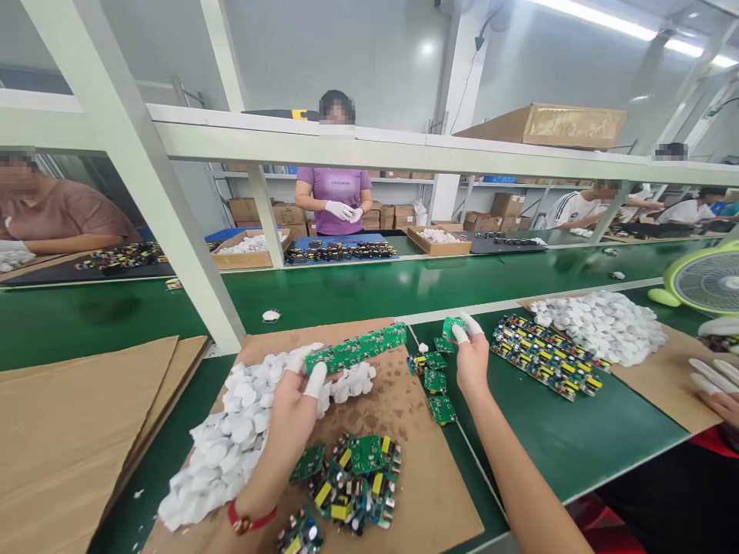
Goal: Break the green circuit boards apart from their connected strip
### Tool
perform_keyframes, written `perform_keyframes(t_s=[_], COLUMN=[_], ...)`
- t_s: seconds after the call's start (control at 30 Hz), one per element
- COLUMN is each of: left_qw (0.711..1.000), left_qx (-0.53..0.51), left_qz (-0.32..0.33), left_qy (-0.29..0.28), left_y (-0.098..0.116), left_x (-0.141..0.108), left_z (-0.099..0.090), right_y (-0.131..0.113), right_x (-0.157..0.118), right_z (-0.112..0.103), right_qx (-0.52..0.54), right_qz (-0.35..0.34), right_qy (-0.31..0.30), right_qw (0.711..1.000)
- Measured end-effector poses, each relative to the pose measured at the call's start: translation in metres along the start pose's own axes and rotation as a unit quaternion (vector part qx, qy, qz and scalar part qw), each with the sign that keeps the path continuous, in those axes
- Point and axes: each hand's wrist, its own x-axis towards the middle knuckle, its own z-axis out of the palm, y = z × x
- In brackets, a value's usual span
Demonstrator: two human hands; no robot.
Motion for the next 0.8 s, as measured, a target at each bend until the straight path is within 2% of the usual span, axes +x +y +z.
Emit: perform_keyframes(t_s=[0.1, 0.2, 0.4, 0.5, 0.63, 0.7, 0.8], left_qw=[0.996, 0.991, 0.984, 0.983, 0.985, 0.988, 0.994], left_qx=[-0.084, -0.126, -0.171, -0.175, -0.16, -0.141, -0.089], left_qz=[-0.01, -0.012, -0.035, -0.045, -0.056, -0.062, -0.062], left_qy=[0.022, 0.035, 0.039, 0.037, 0.026, 0.012, -0.034], left_y=[0.006, 0.01, 0.007, 0.007, 0.007, 0.005, 0.0], left_x=[0.005, 0.009, 0.013, 0.012, 0.008, 0.006, 0.002], left_z=[-0.004, -0.006, -0.008, -0.007, -0.004, -0.002, 0.001], right_y=[0.009, 0.02, 0.034, 0.03, 0.008, -0.005, -0.022], right_x=[0.013, 0.024, 0.031, 0.03, 0.023, 0.012, -0.01], right_z=[-0.009, -0.022, -0.042, -0.042, -0.03, -0.019, -0.002], right_qx=[-0.025, -0.072, -0.179, -0.192, -0.145, -0.095, 0.009], right_qz=[0.022, 0.052, 0.09, 0.077, 0.046, 0.038, 0.035], right_qy=[0.025, 0.032, -0.062, -0.071, -0.077, -0.122, -0.265], right_qw=[0.999, 0.996, 0.978, 0.976, 0.985, 0.987, 0.964])
